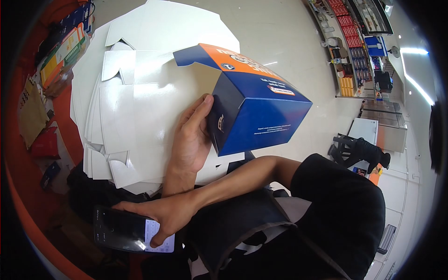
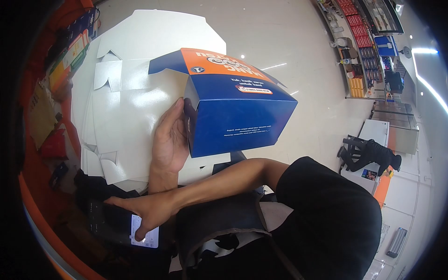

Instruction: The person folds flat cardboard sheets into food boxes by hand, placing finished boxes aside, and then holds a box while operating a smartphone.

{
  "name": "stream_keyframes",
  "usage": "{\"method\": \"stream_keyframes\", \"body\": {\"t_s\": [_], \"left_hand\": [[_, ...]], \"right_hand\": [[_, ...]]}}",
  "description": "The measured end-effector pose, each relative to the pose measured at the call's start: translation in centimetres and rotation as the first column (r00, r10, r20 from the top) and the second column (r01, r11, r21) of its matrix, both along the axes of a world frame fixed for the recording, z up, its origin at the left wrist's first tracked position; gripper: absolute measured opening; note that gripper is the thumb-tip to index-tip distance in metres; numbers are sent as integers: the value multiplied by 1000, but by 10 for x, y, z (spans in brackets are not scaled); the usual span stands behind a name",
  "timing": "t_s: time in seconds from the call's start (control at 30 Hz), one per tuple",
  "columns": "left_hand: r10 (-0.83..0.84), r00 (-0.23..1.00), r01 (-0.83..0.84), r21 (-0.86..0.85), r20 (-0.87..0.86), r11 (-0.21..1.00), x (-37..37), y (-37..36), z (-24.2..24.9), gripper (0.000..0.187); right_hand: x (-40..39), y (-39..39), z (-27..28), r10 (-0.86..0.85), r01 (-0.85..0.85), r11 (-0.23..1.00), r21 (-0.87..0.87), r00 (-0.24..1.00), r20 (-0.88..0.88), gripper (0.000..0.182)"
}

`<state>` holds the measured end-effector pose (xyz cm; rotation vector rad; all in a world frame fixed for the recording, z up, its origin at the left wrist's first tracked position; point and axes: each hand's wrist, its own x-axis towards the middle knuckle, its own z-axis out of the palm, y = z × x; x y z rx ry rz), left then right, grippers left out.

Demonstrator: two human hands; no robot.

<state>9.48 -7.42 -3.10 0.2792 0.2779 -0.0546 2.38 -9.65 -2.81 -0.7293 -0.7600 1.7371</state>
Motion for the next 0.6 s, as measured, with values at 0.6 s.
{"method": "stream_keyframes", "body": {"t_s": [0.6], "left_hand": [[17, 1000, -17, -27, 1, 999, 0, -1, 1, 22]], "right_hand": [[9, 0, 3, 120, -110, 990, 84, 984, -135, 112]]}}
